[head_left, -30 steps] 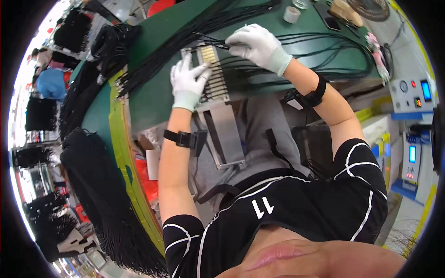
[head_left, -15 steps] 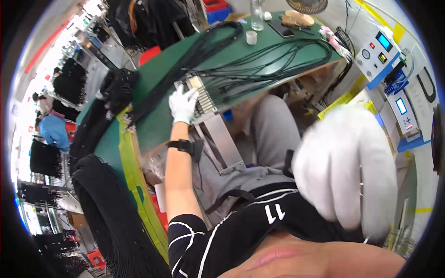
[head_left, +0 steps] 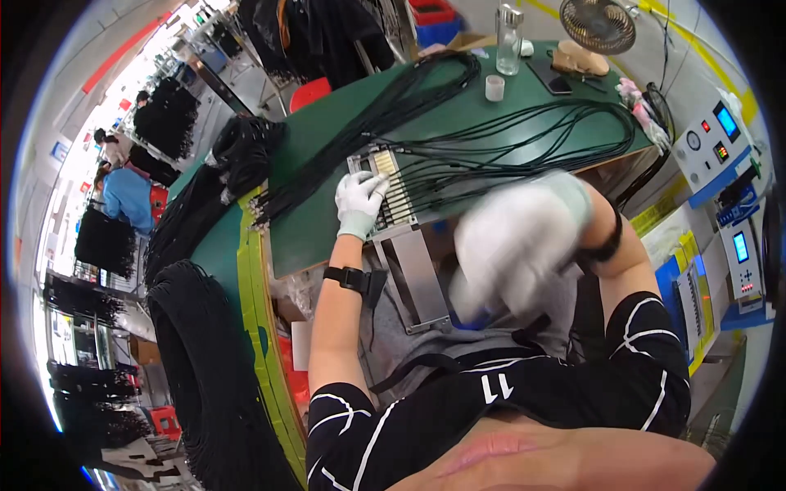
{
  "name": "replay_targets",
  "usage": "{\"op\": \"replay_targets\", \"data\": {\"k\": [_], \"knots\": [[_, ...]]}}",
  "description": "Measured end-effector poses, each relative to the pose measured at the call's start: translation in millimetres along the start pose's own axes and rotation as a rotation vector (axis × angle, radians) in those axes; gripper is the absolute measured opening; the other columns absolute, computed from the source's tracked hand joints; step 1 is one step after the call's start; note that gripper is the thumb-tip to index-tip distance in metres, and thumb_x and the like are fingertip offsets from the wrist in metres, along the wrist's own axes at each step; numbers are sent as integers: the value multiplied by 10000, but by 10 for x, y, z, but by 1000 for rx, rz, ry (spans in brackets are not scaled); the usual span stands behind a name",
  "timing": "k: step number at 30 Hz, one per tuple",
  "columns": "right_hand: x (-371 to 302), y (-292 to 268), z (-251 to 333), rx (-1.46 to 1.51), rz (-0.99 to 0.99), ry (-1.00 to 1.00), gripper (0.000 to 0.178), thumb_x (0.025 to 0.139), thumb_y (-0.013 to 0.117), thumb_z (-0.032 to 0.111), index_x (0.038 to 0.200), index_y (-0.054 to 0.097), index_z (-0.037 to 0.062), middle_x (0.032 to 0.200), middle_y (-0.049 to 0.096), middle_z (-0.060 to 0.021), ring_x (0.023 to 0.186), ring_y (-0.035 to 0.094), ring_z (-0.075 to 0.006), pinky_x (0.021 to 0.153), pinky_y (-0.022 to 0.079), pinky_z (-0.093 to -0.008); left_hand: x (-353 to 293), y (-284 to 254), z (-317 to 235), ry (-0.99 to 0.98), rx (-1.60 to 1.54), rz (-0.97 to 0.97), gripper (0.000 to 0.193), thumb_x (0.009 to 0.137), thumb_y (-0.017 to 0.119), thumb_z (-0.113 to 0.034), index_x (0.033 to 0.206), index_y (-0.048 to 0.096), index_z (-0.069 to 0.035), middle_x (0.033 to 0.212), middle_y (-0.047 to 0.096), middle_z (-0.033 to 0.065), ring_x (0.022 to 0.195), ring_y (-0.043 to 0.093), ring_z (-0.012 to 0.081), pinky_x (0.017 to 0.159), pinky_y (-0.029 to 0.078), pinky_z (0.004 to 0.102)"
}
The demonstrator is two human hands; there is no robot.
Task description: The person picks up a bundle of wires, places them into a metal jig, and aligns each wire into individual slots. After closing the jig's lid, the person moves the loaded jig to a machine, then returns it to the table to remove the wires.
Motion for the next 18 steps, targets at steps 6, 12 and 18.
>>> {"op": "replay_targets", "data": {"k": [6, 12, 18], "knots": [[-1217, -1630, -1981, -582, -775, 868, 199, 864, 703, 212, 986, 699, 55, 967, 704, -103, 861, 682, -233, 798, 530, -335, 31, -75, -195, 5, -114, 3, 232, 864, 703, -365, 1051, 778, -250, 995, 650, 32, 1131, 504, 345, 1010, 396, 447], [-1064, -1838, -2683, -1034, -602, 999, 280, 803, 726, 352, 940, 711, 109, 894, 690, -119, 911, 659, -308, 809, 523, -417, -116, -199, -396, 29, -59, 6, 237, 870, 704, -292, 1080, 773, -206, 939, 630, 38, 1043, 516, 277, 973, 407, 401], [-1061, -1928, -3007, -895, -469, 1132, 235, 834, 672, 401, 950, 747, 211, 937, 697, -65, 1014, 637, -302, 867, 509, -408, -214, -250, -532, 12, -110, 27, 231, 846, 724, -293, 1064, 777, -240, 947, 634, 20, 1132, 477, 315, 1007, 381, 435]]}}
Point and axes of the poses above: each hand's wrist, its own x-axis towards the middle knuckle, its own y-axis out of the palm, z = x × y, the point moved 10 cm from there along x, towards the middle knuckle
